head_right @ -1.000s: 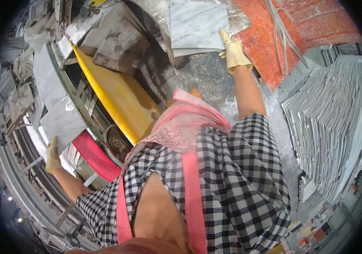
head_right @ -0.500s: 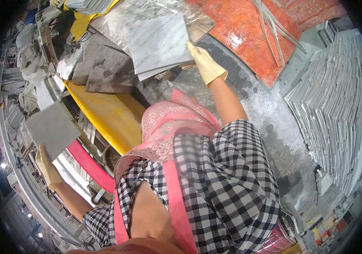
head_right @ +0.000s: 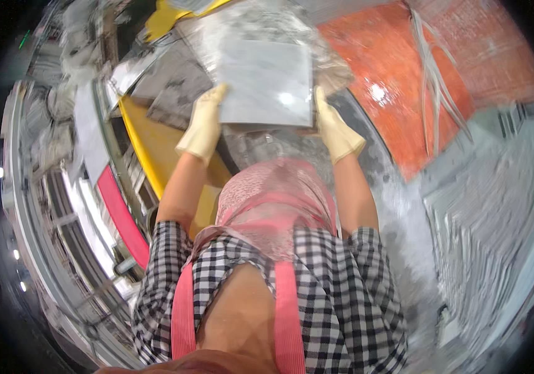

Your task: The person repeatedly picks up rectangular tiles from a conveyor belt and stacks them on a nearby surface. They handle the tiles one at a time, aligning them into neat piles.

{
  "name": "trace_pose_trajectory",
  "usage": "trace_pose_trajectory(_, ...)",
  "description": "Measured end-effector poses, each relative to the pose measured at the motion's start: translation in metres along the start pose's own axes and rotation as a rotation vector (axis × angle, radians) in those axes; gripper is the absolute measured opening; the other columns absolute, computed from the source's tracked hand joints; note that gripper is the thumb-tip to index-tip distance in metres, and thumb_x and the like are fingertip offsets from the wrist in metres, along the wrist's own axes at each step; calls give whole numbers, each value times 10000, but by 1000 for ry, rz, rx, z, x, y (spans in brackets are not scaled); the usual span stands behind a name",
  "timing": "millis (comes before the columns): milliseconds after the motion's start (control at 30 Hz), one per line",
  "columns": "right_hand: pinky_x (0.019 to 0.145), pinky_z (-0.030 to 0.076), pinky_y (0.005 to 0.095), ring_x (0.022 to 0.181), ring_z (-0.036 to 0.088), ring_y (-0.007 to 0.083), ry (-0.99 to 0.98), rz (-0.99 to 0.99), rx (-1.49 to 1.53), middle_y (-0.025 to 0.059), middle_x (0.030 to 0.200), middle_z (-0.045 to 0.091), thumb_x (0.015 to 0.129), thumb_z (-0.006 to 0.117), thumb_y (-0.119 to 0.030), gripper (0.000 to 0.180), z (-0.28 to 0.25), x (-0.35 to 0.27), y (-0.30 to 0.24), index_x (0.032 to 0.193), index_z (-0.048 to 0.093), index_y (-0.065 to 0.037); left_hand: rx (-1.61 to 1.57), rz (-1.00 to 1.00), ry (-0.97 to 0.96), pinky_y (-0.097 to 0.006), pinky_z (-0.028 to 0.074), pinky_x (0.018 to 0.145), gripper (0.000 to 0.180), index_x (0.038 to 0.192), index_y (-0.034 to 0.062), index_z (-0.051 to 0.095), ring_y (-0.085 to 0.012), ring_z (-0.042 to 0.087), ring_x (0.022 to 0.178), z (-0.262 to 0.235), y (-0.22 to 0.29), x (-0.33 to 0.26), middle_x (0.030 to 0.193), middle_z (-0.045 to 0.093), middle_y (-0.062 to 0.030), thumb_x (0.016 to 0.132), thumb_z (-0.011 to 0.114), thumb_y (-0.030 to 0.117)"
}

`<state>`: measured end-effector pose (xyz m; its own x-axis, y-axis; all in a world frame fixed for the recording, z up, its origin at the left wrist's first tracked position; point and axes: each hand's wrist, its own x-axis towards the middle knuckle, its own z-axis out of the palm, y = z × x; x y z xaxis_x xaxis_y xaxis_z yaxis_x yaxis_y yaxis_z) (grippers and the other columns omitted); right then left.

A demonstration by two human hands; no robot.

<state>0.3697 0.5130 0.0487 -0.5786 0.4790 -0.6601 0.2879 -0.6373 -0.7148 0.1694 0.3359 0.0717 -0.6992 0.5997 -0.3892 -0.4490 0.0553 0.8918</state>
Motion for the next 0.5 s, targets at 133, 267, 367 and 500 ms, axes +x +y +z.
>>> trace_pose_trajectory(133, 906, 612, 473, 1265, 596, 310, -72, -157, -146, 141, 1471, 542, 1027, 409, -667, 788, -19, -7, -9, 1530, 428, -60, 400, 28, -124, -397, 470, 996, 462, 1263, 0, 671, -202, 626, 1095, 30, -3, 1, 1165, 706, -80, 1050, 542, 389)
trace_pose_trajectory(267, 738, 631, 387, 974, 719, 284, 140, -196, -265, 153, 1283, 656, 1017, 460, -648, 768, -30, 7, -3, 1439, 509, -8, 1107, 162, -179, -451, 526, 891, 600, 949, -47, 746, -388, 697, 861, 47, -8, 38, 871, 691, -275, 1001, 486, 491)
trace_pose_trajectory(367, 553, 568, 288, 697, 696, 246, 394, -109, -362, 146, 1119, 685, 993, 524, -643, 756, -23, 16, 7, 1355, 543, 21, 1314, 258, -184, -485, 538, 856, 581, 907, -27, 756, -417, 708, 903, 48, -10, 54, 939, 703, -294, 985, 458, 465)
trace_pose_trajectory(500, 443, 469, 248, 547, 594, 182, 474, -185, -373, 144, 1035, 678, 978, 562, -641, 755, -11, 10, 18, 1321, 552, 31, 1279, 481, -64, -487, 534, 891, 500, 976, 14, 764, -425, 690, 940, 21, 20, 54, 993, 712, -267, 978, 459, 411)
